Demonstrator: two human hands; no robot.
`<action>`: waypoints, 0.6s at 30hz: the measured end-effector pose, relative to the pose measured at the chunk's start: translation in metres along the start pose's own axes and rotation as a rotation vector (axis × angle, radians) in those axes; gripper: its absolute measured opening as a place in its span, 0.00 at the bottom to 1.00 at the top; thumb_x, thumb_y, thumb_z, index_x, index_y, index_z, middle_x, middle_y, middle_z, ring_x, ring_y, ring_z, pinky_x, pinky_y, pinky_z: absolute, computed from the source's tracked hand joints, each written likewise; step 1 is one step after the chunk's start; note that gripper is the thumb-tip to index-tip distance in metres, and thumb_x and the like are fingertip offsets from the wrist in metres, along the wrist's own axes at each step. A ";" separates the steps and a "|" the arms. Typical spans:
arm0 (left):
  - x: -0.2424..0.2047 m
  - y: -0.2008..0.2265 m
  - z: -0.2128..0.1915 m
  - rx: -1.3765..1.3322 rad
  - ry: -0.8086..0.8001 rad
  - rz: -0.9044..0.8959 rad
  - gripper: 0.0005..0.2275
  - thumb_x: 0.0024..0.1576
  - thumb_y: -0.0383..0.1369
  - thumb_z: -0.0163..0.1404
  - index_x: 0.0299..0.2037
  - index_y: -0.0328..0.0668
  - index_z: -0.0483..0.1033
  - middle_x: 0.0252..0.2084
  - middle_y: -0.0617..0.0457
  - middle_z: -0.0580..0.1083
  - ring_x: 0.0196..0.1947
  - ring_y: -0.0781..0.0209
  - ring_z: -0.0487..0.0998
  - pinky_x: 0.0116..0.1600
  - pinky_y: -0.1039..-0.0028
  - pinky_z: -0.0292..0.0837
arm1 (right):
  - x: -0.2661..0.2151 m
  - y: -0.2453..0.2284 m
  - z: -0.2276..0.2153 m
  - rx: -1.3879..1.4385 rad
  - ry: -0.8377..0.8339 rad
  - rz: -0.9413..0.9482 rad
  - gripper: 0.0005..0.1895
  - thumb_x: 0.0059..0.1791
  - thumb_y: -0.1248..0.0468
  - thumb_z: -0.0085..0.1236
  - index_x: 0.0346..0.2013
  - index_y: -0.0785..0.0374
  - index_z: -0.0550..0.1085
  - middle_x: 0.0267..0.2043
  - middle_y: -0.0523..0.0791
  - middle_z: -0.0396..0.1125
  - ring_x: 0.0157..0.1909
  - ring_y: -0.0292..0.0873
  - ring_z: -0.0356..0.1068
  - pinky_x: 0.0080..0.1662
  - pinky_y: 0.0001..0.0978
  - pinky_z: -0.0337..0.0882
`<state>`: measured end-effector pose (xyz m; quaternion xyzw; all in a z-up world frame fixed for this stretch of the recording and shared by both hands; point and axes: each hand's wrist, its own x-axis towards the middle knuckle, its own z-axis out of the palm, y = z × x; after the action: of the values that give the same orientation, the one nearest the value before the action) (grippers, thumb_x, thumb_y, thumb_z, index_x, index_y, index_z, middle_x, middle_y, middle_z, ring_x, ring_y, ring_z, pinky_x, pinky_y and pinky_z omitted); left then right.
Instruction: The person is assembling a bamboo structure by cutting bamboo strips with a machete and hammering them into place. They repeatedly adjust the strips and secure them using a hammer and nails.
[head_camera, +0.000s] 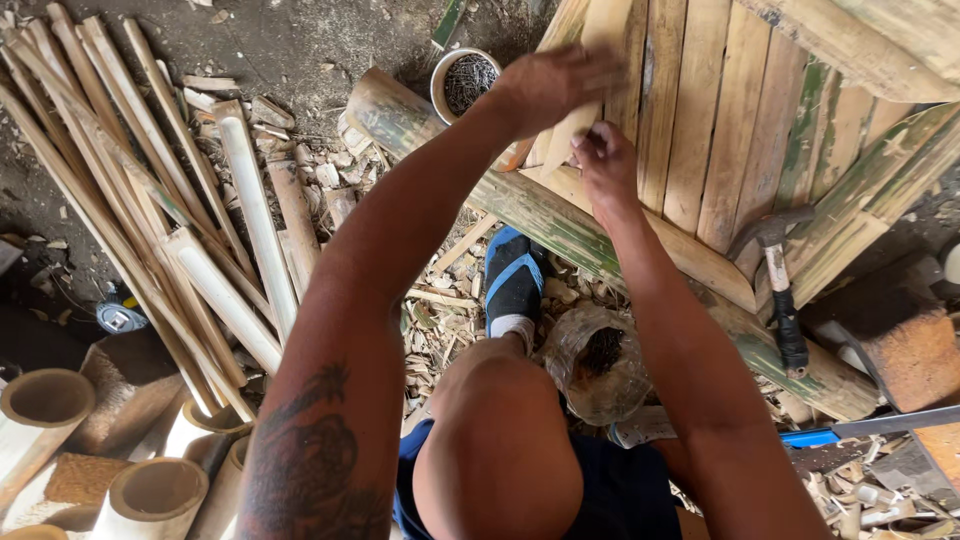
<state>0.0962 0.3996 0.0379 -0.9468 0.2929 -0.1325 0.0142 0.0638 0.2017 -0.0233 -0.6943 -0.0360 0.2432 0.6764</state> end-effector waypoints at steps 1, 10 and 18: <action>0.005 -0.002 0.012 0.091 0.074 -0.087 0.36 0.51 0.19 0.51 0.72 0.61 0.64 0.73 0.59 0.64 0.71 0.59 0.61 0.71 0.68 0.57 | 0.007 0.004 0.003 -0.013 0.020 0.026 0.06 0.57 0.66 0.60 0.44 0.67 0.75 0.34 0.41 0.70 0.33 0.34 0.70 0.34 0.29 0.71; 0.041 0.007 0.074 -0.445 -0.179 -0.910 0.37 0.60 0.53 0.47 0.70 0.32 0.53 0.72 0.35 0.58 0.75 0.41 0.52 0.78 0.55 0.40 | 0.005 -0.017 0.015 -0.677 -0.014 -0.061 0.08 0.51 0.63 0.66 0.34 0.66 0.80 0.28 0.49 0.76 0.26 0.38 0.74 0.32 0.35 0.71; 0.030 0.023 0.048 -0.308 -0.134 -0.698 0.34 0.65 0.52 0.41 0.74 0.37 0.47 0.76 0.41 0.54 0.76 0.45 0.49 0.76 0.48 0.36 | -0.006 -0.002 0.010 -0.323 0.013 -0.092 0.04 0.51 0.70 0.63 0.37 0.70 0.77 0.32 0.49 0.74 0.31 0.37 0.73 0.34 0.30 0.71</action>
<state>0.1197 0.3609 -0.0035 -0.9871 -0.0318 -0.0216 -0.1552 0.0551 0.2086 -0.0197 -0.7931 -0.1018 0.1984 0.5668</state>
